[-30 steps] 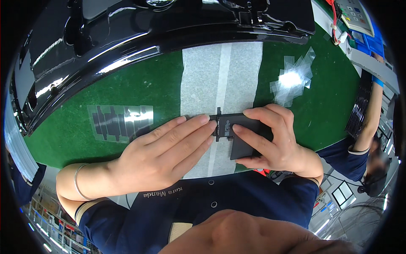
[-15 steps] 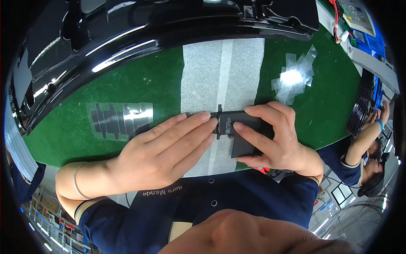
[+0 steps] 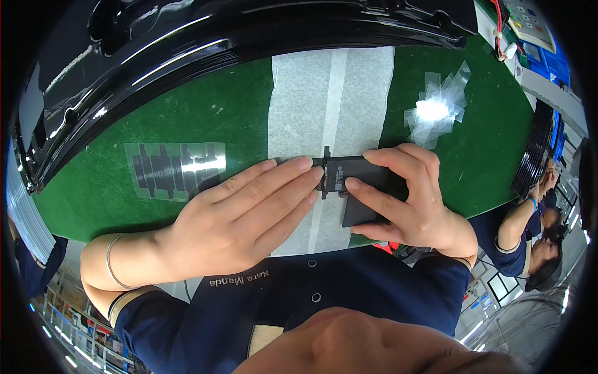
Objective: The recorder is assembling black plastic housing components by applying adhesive strips and joining the parts.
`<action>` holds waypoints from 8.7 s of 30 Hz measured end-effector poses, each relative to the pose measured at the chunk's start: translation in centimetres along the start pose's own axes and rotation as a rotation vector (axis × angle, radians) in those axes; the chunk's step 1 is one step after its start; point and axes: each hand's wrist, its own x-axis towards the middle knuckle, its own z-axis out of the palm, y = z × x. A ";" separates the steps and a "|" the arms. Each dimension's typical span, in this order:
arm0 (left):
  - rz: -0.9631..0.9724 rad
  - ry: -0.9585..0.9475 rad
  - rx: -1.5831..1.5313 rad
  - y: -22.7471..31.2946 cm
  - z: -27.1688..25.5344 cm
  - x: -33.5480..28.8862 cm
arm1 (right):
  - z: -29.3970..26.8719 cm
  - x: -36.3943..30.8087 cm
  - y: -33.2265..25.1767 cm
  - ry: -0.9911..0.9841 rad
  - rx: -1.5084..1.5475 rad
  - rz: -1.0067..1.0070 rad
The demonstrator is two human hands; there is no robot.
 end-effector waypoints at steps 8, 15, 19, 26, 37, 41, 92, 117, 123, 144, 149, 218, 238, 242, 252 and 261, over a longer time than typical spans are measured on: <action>-0.004 0.010 -0.022 0.3 -0.1 0.0 | -0.2 -0.1 -0.5 -0.033 0.019 0.010; 0.133 0.239 0.119 2.1 -0.7 -0.2 | -0.3 0.1 -1.8 0.031 0.090 0.095; 0.076 0.356 0.115 4.6 -1.2 -1.4 | -0.3 0.0 -3.1 0.317 -0.006 0.230; -0.131 0.779 -0.513 5.8 3.9 -3.1 | 0.6 -0.8 -5.1 0.447 0.595 0.198; -0.206 1.051 -1.221 8.6 5.9 -2.5 | 8.1 0.2 -8.4 0.740 0.910 -0.112; -0.237 1.000 -1.142 8.7 6.2 -3.0 | 4.6 -0.3 -7.1 0.750 0.822 -0.109; -0.210 1.038 0.246 11.2 5.4 1.1 | 7.9 0.5 -8.3 1.292 -0.019 -0.260; -0.088 0.950 -1.200 9.0 6.7 -1.2 | 5.2 -0.7 -8.1 0.982 0.496 -0.127; 0.010 0.951 -0.966 9.0 6.7 -1.1 | 5.6 -0.9 -8.5 1.016 0.568 -0.129; -0.082 1.085 -0.527 9.9 7.5 -0.4 | 7.2 0.2 -8.9 1.027 -0.096 -0.177; -0.075 1.113 -0.944 8.8 6.9 -1.3 | 4.5 -0.2 -7.9 0.975 0.591 -0.146; -0.168 1.002 -1.477 8.6 5.1 -1.0 | 0.8 0.6 -7.1 0.377 1.062 0.059; -0.256 1.042 -1.208 8.5 6.7 -1.7 | 0.5 1.3 -7.4 0.476 0.568 -0.053; -0.277 1.078 -1.117 8.4 6.6 -1.7 | 0.6 2.3 -6.8 0.427 0.606 -0.145; -0.297 0.617 -0.482 8.0 0.0 -2.4 | 1.4 4.2 -4.6 0.466 0.533 -0.235; -0.439 0.943 0.613 -1.0 -14.5 -1.1 | 2.5 3.2 -2.4 0.640 0.509 -0.177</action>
